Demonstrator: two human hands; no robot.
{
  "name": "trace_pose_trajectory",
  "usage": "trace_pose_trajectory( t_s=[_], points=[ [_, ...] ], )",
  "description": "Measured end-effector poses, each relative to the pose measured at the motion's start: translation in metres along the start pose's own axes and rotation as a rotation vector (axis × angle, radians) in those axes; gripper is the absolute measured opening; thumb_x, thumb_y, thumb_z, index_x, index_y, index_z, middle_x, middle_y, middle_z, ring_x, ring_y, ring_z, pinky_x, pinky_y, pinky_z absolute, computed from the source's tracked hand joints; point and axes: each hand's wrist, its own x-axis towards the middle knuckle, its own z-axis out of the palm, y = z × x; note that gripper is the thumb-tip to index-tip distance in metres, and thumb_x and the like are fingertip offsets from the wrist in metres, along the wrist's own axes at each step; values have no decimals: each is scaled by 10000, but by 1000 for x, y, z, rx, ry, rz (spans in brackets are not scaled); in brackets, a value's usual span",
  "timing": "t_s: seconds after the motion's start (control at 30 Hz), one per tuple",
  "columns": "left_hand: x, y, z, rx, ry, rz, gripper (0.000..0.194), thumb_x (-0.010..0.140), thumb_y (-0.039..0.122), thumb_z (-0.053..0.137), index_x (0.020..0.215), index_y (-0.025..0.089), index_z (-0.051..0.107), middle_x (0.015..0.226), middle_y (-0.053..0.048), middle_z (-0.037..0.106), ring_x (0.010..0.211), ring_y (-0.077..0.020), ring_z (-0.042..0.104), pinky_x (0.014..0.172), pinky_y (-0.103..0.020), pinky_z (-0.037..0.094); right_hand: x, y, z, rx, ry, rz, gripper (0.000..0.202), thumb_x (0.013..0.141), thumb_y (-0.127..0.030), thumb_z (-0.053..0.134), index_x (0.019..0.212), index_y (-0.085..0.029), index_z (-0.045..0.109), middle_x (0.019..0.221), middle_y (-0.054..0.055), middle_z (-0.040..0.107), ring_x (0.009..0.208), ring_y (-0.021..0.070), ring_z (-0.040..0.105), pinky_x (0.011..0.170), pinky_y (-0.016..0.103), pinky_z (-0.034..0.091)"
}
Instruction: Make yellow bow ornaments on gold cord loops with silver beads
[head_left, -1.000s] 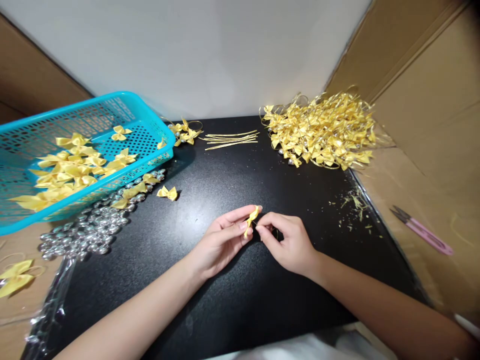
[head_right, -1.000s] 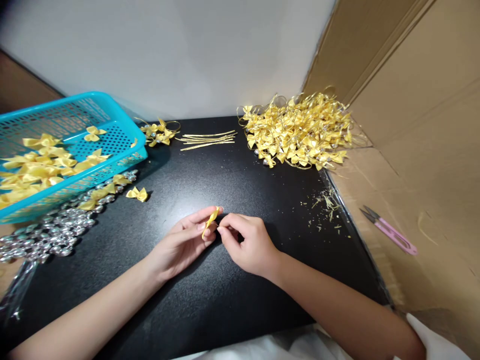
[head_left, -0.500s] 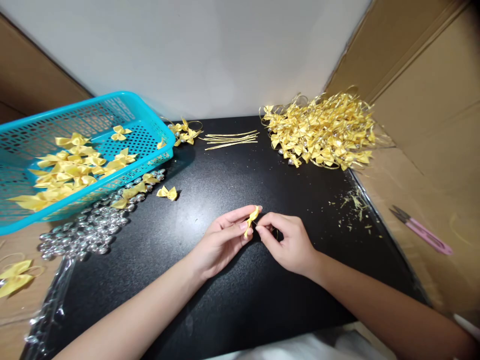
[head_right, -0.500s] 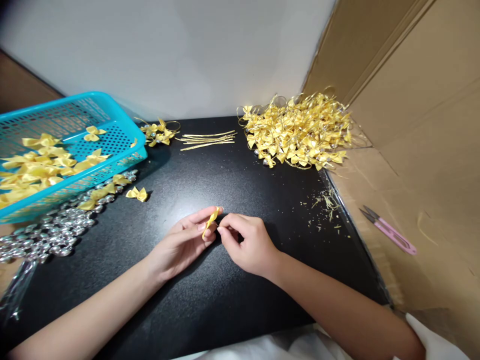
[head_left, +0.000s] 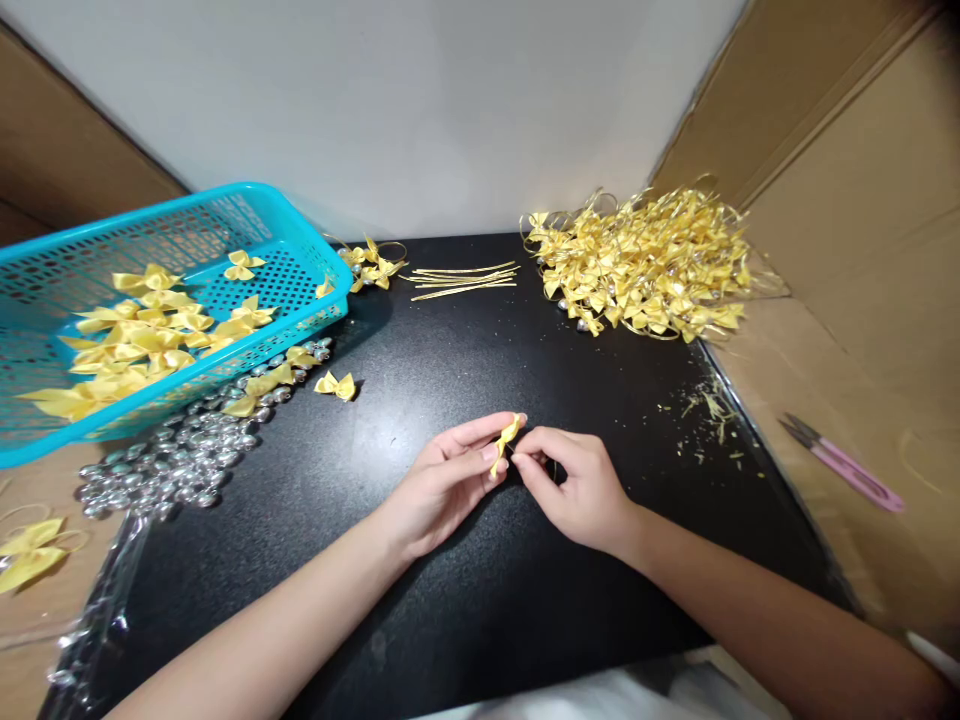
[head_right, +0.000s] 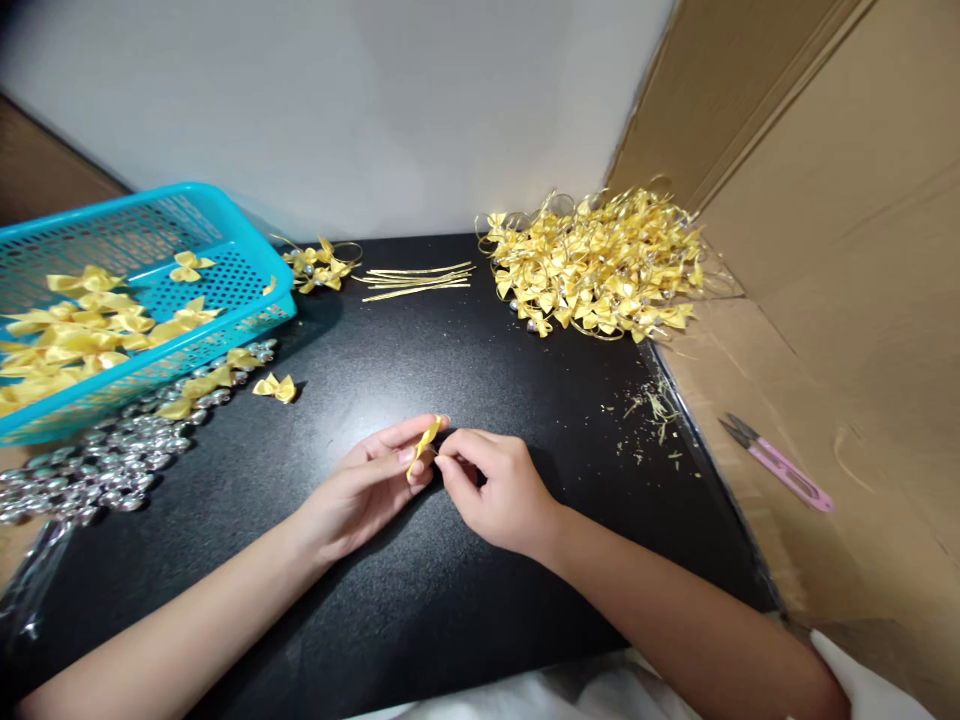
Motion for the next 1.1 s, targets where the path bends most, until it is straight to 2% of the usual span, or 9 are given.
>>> trace_pose_trajectory(
  t_s=[0.23, 0.43, 0.57, 0.7, 1.1],
  points=[
    [0, -1, -1, 2, -15, -5, 329, 674, 136, 824, 998, 135, 768, 881, -36, 751, 653, -57, 617, 705, -151, 503, 0, -1, -1, 20, -4, -30, 171, 899, -101, 511, 780, -184, 602, 685, 5, 635, 597, 104, 566, 602, 217, 461],
    [0, 0, -1, -13, -6, 3, 341, 670, 135, 830, 1004, 138, 765, 826, -17, 743, 637, -47, 614, 719, -141, 514, 0, 0, -1, -5, -9, -20, 179, 894, -107, 511, 747, -179, 583, 640, -2, 590, 565, 103, 529, 568, 221, 429],
    [-1, 0, -1, -18, 0, 7, 349, 665, 133, 832, 1007, 136, 764, 866, -22, 749, 632, -41, 612, 717, -139, 515, -1, 0, -1, -19, -2, -22, 184, 884, -99, 518, 723, -173, 564, 618, -11, 553, 552, 96, 501, 557, 216, 409],
    [-1, 0, -2, -20, -4, 7, 346, 672, 131, 825, 1013, 140, 764, 934, -37, 754, 634, -38, 610, 720, -144, 512, -2, 0, -1, -19, -7, -19, 179, 883, -94, 519, 728, -174, 560, 626, -12, 556, 560, 95, 504, 568, 215, 411],
    [-1, 0, -1, -13, 3, 3, 352, 664, 138, 835, 1009, 145, 766, 896, -23, 756, 637, -38, 623, 721, -132, 527, -2, 0, -1, -22, -3, -20, 188, 881, -96, 515, 717, -183, 544, 614, -24, 533, 547, 90, 486, 553, 212, 399]
  ],
)
